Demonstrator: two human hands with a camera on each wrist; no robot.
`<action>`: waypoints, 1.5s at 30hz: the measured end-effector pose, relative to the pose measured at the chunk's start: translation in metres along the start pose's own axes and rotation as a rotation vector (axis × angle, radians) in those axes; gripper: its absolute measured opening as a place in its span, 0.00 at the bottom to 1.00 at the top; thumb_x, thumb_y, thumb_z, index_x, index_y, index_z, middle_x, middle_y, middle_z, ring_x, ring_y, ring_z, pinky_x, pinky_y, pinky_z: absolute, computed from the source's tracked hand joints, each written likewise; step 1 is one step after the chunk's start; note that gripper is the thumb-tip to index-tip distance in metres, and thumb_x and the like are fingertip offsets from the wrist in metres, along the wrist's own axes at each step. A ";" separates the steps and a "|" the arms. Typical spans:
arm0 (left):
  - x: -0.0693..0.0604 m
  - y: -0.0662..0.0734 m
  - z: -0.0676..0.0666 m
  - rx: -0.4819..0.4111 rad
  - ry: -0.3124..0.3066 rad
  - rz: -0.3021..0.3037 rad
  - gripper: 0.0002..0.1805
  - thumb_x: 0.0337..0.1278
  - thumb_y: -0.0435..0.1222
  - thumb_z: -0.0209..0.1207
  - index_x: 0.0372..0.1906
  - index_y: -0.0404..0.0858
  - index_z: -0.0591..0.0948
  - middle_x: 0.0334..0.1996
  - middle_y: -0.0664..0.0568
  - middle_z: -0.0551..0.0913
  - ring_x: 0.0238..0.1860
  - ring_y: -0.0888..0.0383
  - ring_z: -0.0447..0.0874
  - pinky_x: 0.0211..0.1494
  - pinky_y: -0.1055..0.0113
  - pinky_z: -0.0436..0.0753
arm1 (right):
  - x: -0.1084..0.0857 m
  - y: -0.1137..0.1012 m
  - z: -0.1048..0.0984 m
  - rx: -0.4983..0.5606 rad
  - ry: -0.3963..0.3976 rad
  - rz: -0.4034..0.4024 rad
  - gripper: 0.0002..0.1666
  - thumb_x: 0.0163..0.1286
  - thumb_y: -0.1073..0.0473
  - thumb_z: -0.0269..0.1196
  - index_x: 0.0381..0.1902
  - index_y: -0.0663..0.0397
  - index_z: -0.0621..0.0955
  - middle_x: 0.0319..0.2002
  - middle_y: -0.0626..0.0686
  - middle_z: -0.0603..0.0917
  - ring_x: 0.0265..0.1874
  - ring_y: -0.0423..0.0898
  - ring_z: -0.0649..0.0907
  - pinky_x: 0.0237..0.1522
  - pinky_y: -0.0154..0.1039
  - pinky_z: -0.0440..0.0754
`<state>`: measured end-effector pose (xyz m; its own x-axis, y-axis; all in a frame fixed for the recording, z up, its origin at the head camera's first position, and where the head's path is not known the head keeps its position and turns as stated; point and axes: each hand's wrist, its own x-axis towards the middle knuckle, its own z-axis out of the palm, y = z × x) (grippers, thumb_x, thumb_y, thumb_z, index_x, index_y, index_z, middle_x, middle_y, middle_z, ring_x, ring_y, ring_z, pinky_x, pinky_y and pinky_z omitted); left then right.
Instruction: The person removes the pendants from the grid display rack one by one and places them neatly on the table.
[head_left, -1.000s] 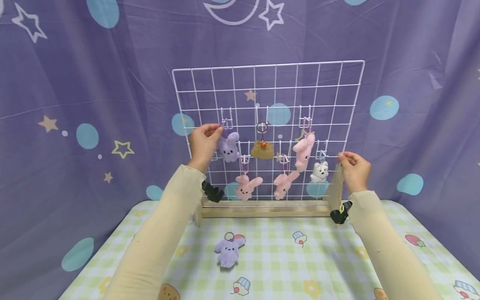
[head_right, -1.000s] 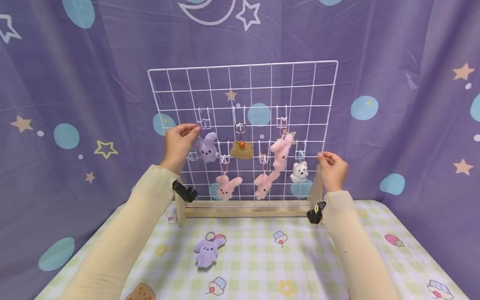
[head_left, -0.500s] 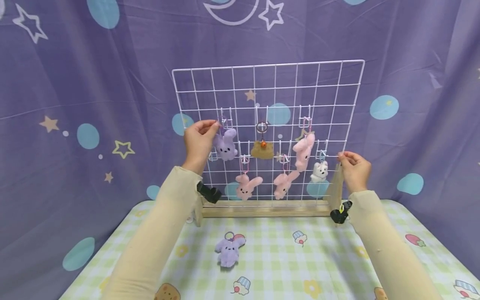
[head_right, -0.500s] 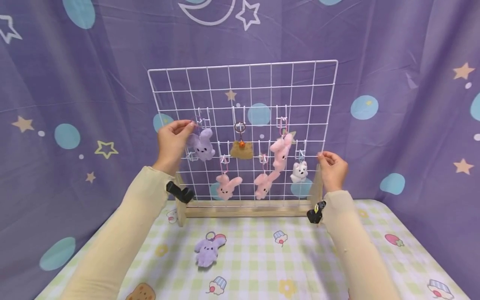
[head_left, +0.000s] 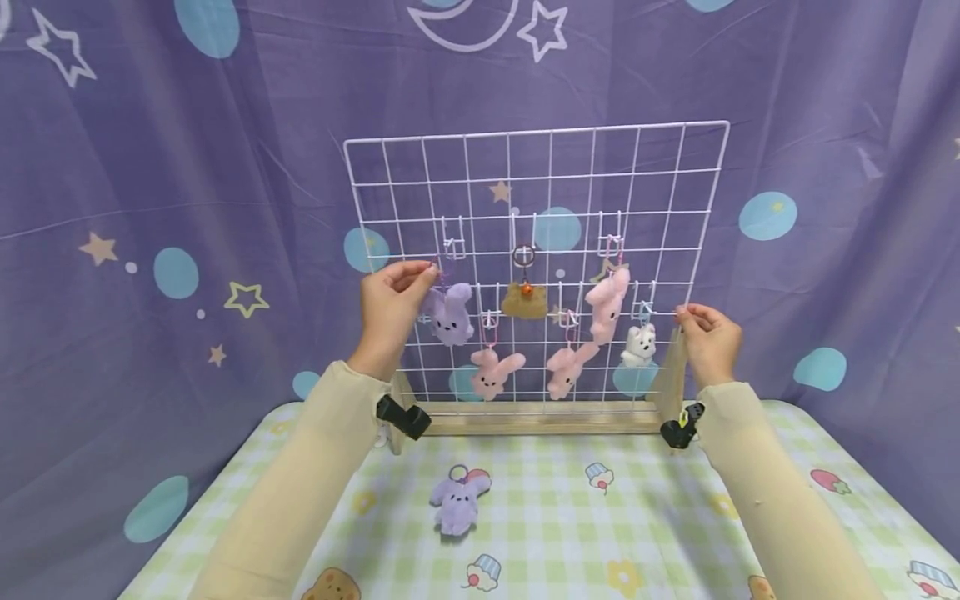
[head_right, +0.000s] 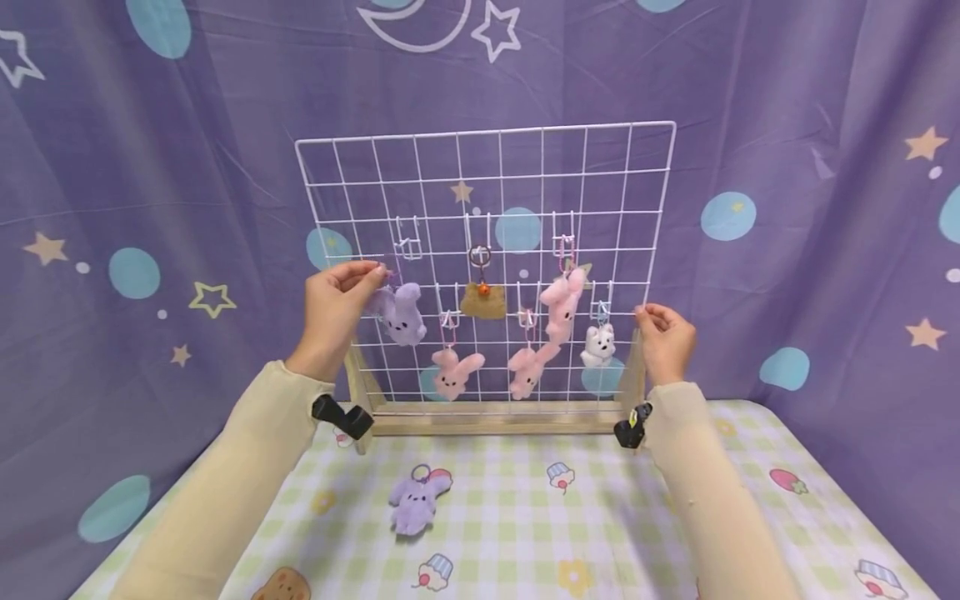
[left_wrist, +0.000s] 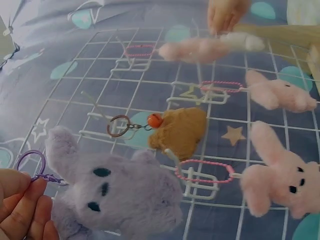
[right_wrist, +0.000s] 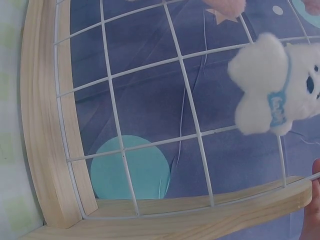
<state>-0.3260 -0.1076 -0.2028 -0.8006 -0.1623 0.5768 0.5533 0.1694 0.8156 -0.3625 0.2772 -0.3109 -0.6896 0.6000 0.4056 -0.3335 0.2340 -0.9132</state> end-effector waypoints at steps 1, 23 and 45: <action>-0.002 -0.001 -0.001 -0.006 -0.012 -0.007 0.12 0.56 0.36 0.63 0.41 0.31 0.83 0.26 0.61 0.83 0.30 0.66 0.81 0.28 0.77 0.76 | 0.000 0.000 0.000 0.004 0.000 -0.002 0.11 0.64 0.57 0.64 0.38 0.60 0.81 0.17 0.25 0.77 0.25 0.28 0.80 0.30 0.19 0.73; -0.060 -0.041 -0.011 0.055 -0.198 -0.139 0.10 0.56 0.31 0.62 0.40 0.27 0.82 0.33 0.46 0.87 0.30 0.66 0.81 0.32 0.75 0.78 | -0.001 -0.002 0.001 0.006 -0.003 0.003 0.11 0.64 0.58 0.64 0.39 0.61 0.81 0.18 0.26 0.78 0.25 0.27 0.80 0.29 0.20 0.74; -0.129 -0.076 -0.001 0.001 -0.341 -0.228 0.08 0.54 0.29 0.63 0.38 0.27 0.82 0.32 0.41 0.86 0.31 0.65 0.81 0.35 0.74 0.79 | 0.000 -0.001 0.000 0.009 0.004 0.020 0.09 0.64 0.57 0.64 0.37 0.57 0.82 0.19 0.28 0.79 0.29 0.32 0.82 0.30 0.21 0.74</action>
<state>-0.2651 -0.1011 -0.3392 -0.9333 0.1356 0.3326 0.3524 0.1675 0.9207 -0.3618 0.2765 -0.3098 -0.6934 0.6078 0.3870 -0.3257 0.2148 -0.9208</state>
